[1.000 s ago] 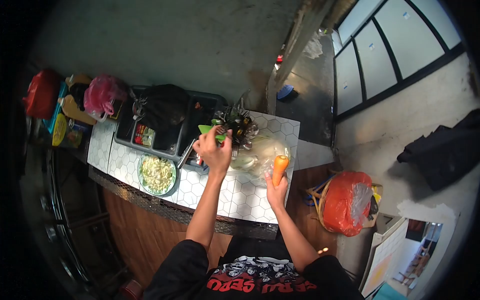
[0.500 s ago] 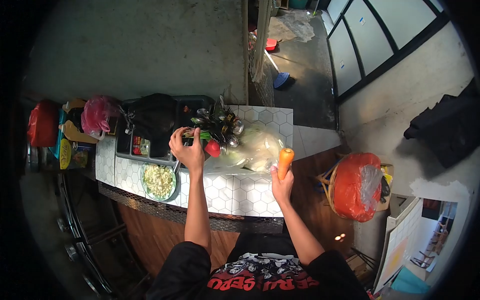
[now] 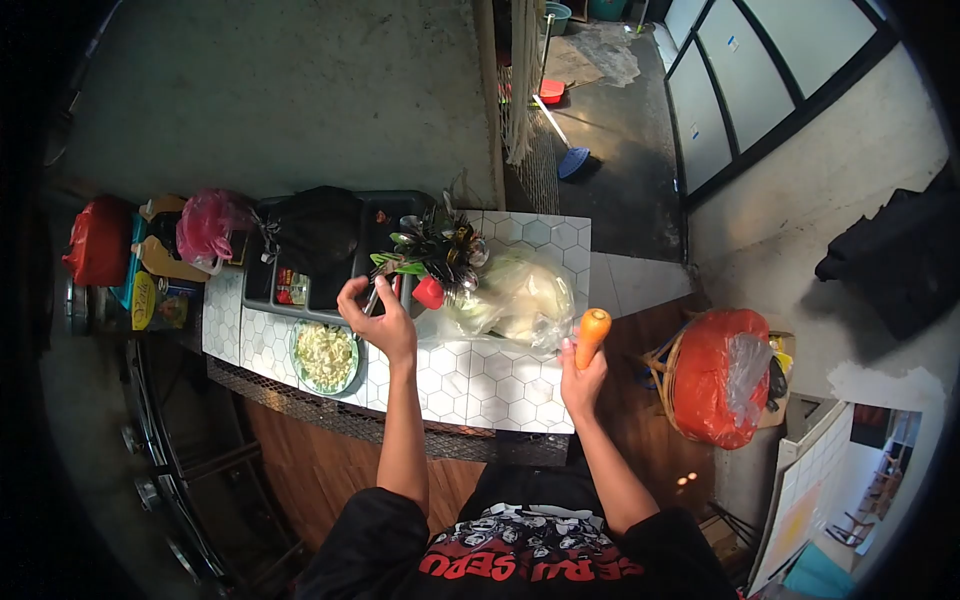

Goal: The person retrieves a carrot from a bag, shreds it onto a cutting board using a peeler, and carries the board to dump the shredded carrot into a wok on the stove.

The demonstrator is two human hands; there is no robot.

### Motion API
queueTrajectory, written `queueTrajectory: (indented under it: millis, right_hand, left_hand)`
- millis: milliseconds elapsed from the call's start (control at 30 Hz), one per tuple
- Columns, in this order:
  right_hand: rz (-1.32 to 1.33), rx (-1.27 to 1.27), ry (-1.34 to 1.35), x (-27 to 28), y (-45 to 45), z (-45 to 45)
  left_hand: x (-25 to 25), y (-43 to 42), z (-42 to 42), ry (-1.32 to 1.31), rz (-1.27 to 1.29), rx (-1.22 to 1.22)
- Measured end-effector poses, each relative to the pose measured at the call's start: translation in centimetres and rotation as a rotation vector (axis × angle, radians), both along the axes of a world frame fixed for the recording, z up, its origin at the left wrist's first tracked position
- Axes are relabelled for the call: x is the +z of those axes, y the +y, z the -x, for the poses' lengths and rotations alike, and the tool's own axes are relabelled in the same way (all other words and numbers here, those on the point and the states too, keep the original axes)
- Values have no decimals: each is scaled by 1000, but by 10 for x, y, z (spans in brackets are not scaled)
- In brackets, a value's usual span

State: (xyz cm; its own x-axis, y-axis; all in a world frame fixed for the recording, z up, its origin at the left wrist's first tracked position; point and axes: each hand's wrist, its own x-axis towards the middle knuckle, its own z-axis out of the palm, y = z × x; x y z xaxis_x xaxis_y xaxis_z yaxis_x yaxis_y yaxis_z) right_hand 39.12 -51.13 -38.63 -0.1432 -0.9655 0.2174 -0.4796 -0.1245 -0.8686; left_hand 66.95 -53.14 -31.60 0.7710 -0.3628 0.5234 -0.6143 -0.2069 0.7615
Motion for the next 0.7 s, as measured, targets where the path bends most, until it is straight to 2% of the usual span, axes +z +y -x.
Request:
queueTrajectory:
  millis: [67, 100, 133, 200, 267, 333, 367, 400, 467, 533, 700]
  right_hand:
    - [-356, 9, -208, 5, 10, 9]
    - [-207, 11, -132, 22, 11, 3]
    - [-218, 6, -129, 33, 18, 5]
    - [-443, 240, -397, 50, 30, 9]
    - [-519, 421, -475, 67, 42, 10]
    - [-455, 565, -305, 94, 48, 9]
    - [-386, 581, -296, 90, 55, 15]
    - [-316, 595, -285, 91, 60, 19]
    - [-960, 691, -729, 109, 63, 41]
    - [-980, 664, -759, 112, 75, 54]
    - [-1026, 603, -759, 109, 107, 93]
  left_hand:
    - [-4, 9, 18, 114, 70, -84]
    - [-3, 17, 34, 198, 100, -174]
    - [5, 26, 50, 143, 17, -378]
    - [19, 40, 92, 404, -132, -824]
    - [34, 46, 127, 594, -194, -1074]
    - [27, 55, 150, 1250, -95, -1109]
    - [25, 61, 156, 1447, -95, -1019]
    - [32, 63, 159, 1515, -80, -988]
    - [17, 72, 163, 1537, -32, -937]
    - [12, 78, 168, 1543, 25, -892]
    - [26, 92, 212, 1558, -89, -818]
